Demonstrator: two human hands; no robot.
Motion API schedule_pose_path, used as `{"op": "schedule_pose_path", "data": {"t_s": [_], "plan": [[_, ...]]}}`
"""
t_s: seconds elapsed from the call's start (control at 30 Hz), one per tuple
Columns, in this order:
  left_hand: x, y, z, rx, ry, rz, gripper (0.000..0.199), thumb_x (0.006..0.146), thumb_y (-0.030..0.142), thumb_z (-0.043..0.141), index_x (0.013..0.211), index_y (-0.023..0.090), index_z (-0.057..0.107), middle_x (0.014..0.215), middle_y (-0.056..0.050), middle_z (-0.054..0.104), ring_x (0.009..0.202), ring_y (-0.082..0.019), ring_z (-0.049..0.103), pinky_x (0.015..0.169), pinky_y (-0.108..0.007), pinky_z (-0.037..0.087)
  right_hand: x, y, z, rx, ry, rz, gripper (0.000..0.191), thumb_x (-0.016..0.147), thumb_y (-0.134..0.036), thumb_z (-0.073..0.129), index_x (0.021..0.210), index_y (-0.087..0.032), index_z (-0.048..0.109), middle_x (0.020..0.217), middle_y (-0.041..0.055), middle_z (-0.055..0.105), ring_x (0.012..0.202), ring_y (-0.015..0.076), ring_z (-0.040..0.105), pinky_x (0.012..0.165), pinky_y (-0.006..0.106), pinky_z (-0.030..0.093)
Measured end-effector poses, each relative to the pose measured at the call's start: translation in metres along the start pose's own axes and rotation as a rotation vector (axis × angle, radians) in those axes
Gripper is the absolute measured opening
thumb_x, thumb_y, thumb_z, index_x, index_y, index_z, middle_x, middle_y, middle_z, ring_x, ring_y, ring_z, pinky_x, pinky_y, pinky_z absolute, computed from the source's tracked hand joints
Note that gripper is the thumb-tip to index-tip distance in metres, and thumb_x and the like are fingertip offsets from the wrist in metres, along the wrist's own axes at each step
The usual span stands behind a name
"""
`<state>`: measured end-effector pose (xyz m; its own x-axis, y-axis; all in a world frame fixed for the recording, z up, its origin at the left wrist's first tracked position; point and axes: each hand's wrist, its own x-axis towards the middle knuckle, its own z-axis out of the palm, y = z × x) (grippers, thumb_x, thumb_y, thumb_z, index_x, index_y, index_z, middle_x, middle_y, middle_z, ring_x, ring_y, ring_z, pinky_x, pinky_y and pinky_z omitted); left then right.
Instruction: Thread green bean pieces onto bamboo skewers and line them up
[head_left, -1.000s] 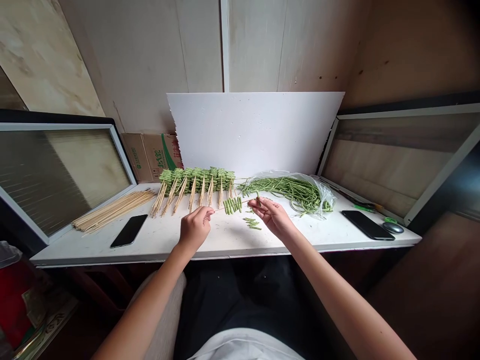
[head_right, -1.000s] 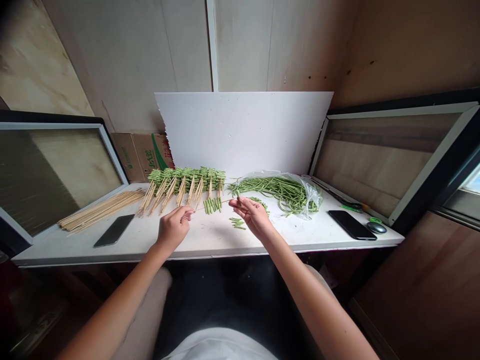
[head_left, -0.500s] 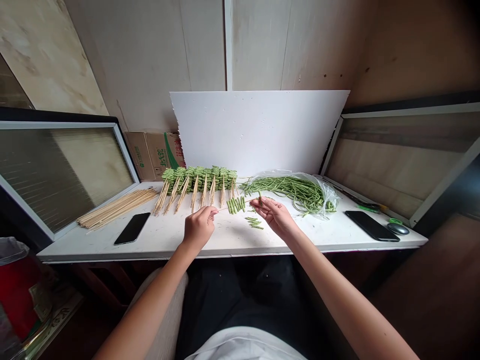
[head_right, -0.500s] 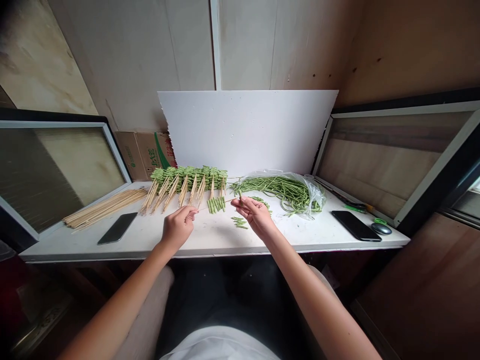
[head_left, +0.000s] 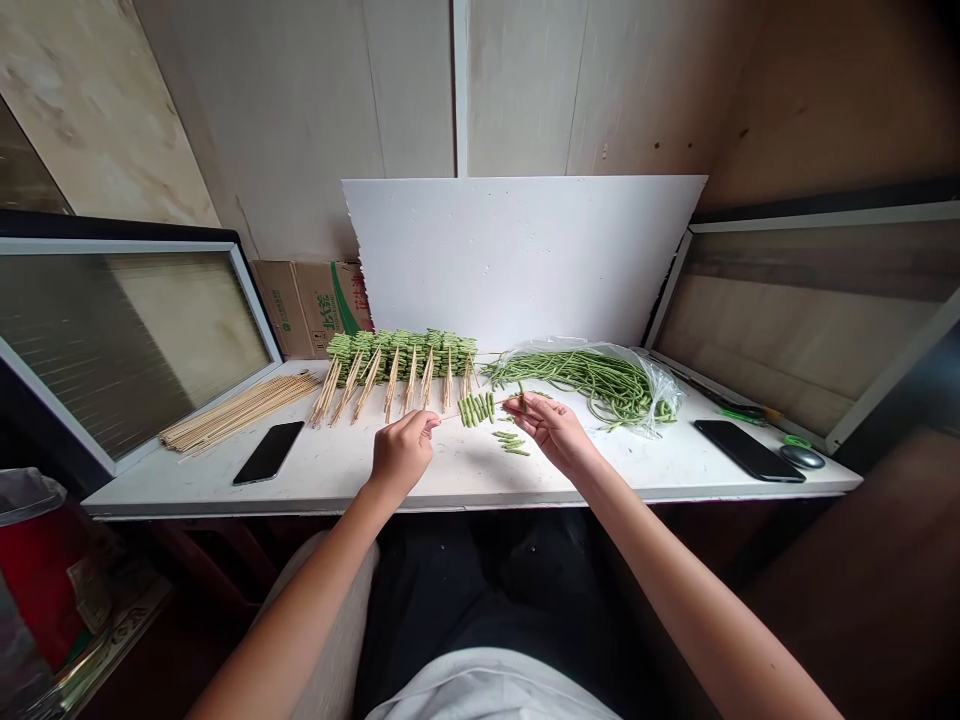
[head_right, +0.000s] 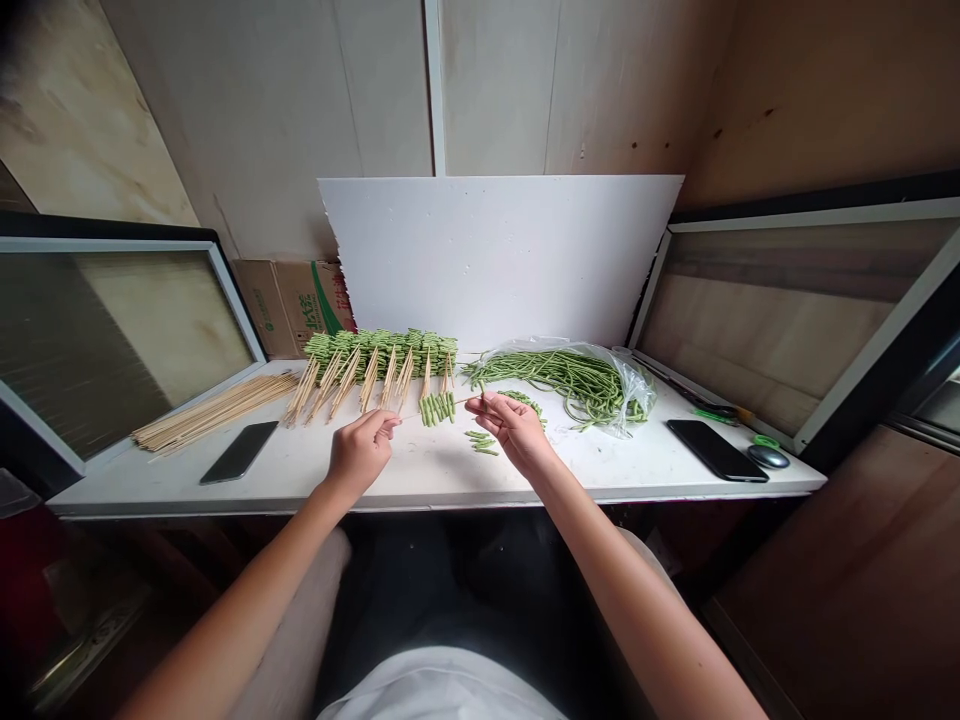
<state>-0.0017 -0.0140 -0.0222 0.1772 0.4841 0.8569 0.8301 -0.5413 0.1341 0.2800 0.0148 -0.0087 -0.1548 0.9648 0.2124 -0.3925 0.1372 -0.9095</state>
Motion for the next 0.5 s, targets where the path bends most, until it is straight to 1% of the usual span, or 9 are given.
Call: {"op": "schedule_pose_path", "data": {"t_s": [0.27, 0.5], "plan": [[0.001, 0.001, -0.0005, 0.015, -0.01, -0.003, 0.027, 0.087, 0.002, 0.053, 0.091, 0.02, 0.073, 0.082, -0.002, 0.079, 0.072, -0.018, 0.073, 0.059, -0.025, 0.048, 0.0012, 0.0025, -0.0022, -0.012, 0.02, -0.034, 0.03, 0.083, -0.048, 0.085, 0.096, -0.023, 0.079, 0.11, 0.01, 0.081, 0.119, 0.027, 0.072, 0.105, 0.039, 0.056], [0.0015, 0.0007, -0.0021, 0.051, -0.027, 0.009, 0.032, 0.084, 0.0, 0.05, 0.088, 0.021, 0.074, 0.084, -0.003, 0.08, 0.072, -0.019, 0.073, 0.057, -0.025, 0.047, 0.0017, 0.0047, -0.0028, -0.023, 0.056, -0.049, 0.028, 0.08, -0.046, 0.088, 0.093, -0.022, 0.08, 0.105, 0.0105, 0.082, 0.118, 0.0289, 0.073, 0.099, 0.04, 0.058]]}}
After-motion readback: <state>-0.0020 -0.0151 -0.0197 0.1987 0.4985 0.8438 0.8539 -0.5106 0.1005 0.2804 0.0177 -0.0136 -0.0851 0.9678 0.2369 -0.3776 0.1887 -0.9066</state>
